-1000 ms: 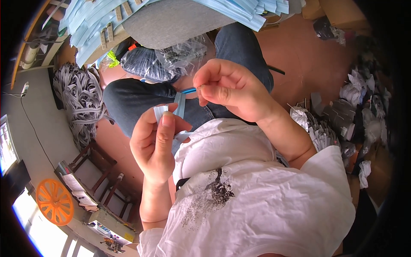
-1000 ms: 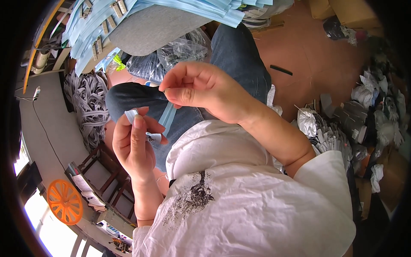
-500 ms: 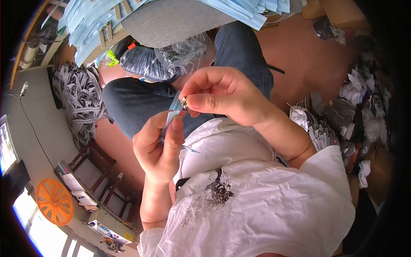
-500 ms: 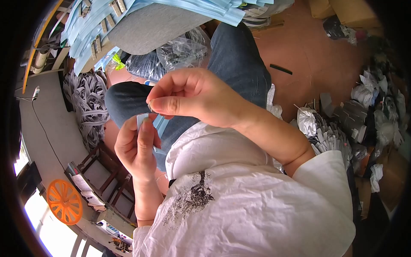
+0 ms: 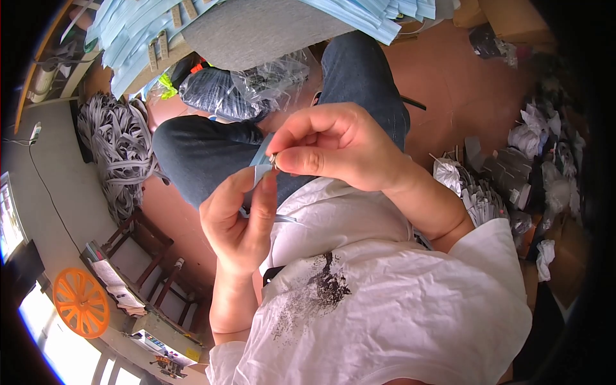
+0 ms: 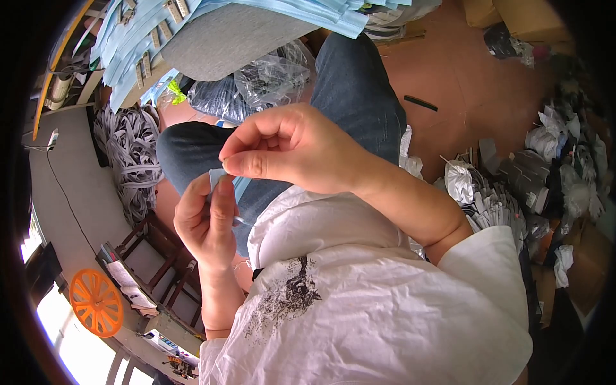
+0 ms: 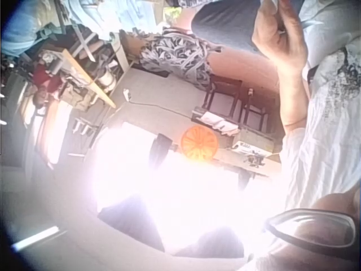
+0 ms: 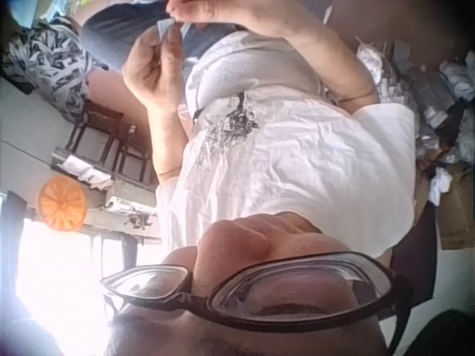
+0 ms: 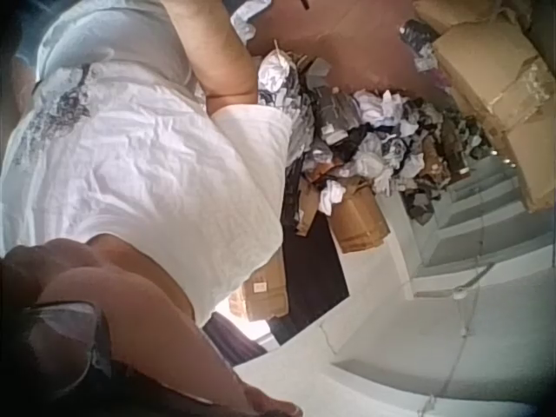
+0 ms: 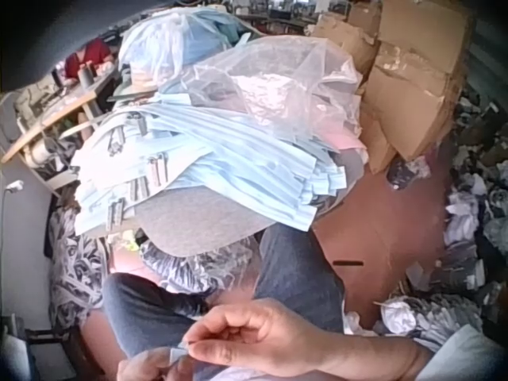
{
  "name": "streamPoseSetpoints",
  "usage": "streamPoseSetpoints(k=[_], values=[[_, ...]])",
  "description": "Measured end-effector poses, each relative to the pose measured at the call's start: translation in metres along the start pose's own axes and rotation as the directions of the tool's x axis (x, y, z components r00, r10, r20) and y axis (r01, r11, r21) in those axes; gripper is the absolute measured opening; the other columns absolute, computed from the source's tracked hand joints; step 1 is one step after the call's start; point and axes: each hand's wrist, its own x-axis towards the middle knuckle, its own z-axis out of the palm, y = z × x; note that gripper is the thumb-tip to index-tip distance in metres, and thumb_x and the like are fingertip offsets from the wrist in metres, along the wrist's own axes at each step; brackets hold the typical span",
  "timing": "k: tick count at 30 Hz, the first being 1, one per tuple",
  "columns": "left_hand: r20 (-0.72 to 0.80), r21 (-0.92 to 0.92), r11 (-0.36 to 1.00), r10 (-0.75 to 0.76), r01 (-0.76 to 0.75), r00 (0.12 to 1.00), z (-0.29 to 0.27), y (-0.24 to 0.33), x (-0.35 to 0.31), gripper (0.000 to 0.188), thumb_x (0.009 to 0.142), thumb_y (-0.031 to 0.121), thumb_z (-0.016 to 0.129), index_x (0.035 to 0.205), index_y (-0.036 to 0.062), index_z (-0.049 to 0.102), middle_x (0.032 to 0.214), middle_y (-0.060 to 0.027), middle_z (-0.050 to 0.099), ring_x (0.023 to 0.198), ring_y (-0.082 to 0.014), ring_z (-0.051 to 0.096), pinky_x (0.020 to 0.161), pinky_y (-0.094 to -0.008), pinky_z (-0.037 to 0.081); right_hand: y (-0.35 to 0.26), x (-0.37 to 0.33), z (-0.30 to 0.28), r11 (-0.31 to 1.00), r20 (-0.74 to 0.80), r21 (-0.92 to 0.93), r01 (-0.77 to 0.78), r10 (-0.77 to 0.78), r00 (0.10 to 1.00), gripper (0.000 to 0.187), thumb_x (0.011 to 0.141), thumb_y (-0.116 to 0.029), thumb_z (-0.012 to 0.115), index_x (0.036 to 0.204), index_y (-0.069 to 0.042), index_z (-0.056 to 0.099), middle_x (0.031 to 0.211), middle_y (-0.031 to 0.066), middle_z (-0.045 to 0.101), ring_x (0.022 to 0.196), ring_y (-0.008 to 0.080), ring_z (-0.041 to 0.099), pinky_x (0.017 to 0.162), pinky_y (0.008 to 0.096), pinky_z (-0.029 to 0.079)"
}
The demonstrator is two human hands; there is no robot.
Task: Manually sliding metal zipper pulls onto lengths of zipper tape.
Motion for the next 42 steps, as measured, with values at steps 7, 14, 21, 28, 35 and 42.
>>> streamPoseSetpoints(k=[7, 14, 21, 28, 35, 42], values=[[0.012, 0.062, 0.997, 0.054, -0.055, 0.998, -0.001, 0.001, 0.001, 0.009, 0.086, 0.002, 0.067, 0.093, -0.0031, 0.066, 0.075, -0.0091, 0.066, 0.061, -0.0114, 0.056, 0.058, -0.0227, 0.044, -0.002, 0.001, 0.0, 0.998, -0.007, -0.067, 0.004, -0.004, 1.0, 0.014, 0.089, -0.004, 0.067, 0.102, 0.002, 0.067, 0.092, 0.004, 0.069, 0.086, 0.0073, 0.062, 0.077, 0.0207, 0.05], [0.026, 0.065, 0.997, 0.042, -0.044, 0.999, -0.001, 0.001, 0.002, 0.009, 0.086, 0.001, 0.067, 0.094, -0.0028, 0.066, 0.073, -0.0083, 0.064, 0.06, -0.0108, 0.055, 0.057, -0.0225, 0.043, 0.0, 0.002, 0.0, 0.997, -0.002, -0.081, 0.017, -0.017, 1.0, 0.013, 0.089, -0.004, 0.067, 0.1, 0.002, 0.068, 0.093, 0.003, 0.068, 0.086, 0.0072, 0.061, 0.077, 0.0208, 0.05], [0.02, 0.074, 0.997, 0.003, -0.005, 1.0, 0.001, 0.0, 0.002, 0.011, 0.09, 0.005, 0.064, 0.097, -0.003, 0.065, 0.07, -0.0043, 0.061, 0.059, -0.0067, 0.051, 0.055, -0.0209, 0.041, 0.003, 0.003, 0.0, 0.973, -0.005, -0.213, 0.086, -0.089, 0.996, 0.017, 0.089, -0.014, 0.07, 0.1, -0.001, 0.069, 0.089, 0.0024, 0.069, 0.082, 0.0071, 0.063, 0.075, 0.022, 0.051], [-0.022, -0.137, 0.989, -0.068, 0.064, 0.997, 0.009, 0.009, 0.004, 0.02, 0.095, 0.01, 0.061, 0.106, -0.006, 0.063, 0.08, -0.0065, 0.066, 0.066, -0.0098, 0.06, 0.059, -0.021, 0.049, 0.005, 0.004, 0.0, 0.964, 0.005, -0.219, 0.148, -0.151, 0.989, 0.012, 0.086, -0.001, 0.069, 0.098, 0.002, 0.067, 0.092, 0.0038, 0.066, 0.083, 0.0092, 0.062, 0.073, 0.0213, 0.05], [0.095, -0.449, 0.862, -0.215, 0.235, 0.972, 0.003, 0.006, 0.008, 0.021, 0.095, 0.013, 0.061, 0.106, -0.0047, 0.065, 0.085, -0.0085, 0.067, 0.067, -0.0134, 0.062, 0.059, -0.0233, 0.05, 0.001, 0.003, 0.004, 0.991, -0.023, -0.107, 0.076, -0.079, 0.997, 0.019, 0.083, -0.003, 0.074, 0.098, 0.001, 0.064, 0.09, 0.0047, 0.064, 0.084, 0.0097, 0.063, 0.073, 0.0231, 0.051], [-0.004, -0.541, 0.828, -0.179, 0.148, 0.984, 0.01, 0.003, 0.011, 0.016, 0.098, 0.011, 0.055, 0.099, -0.0021, 0.065, 0.092, -0.0093, 0.063, 0.069, -0.0143, 0.058, 0.064, -0.0282, 0.05, 0.004, 0.004, 0.002, 0.866, -0.015, -0.388, 0.316, -0.349, 0.937, 0.029, 0.078, -0.017, 0.08, 0.098, -0.002, 0.064, 0.094, 0.0073, 0.062, 0.086, 0.0153, 0.061, 0.074, 0.0273, 0.05]])
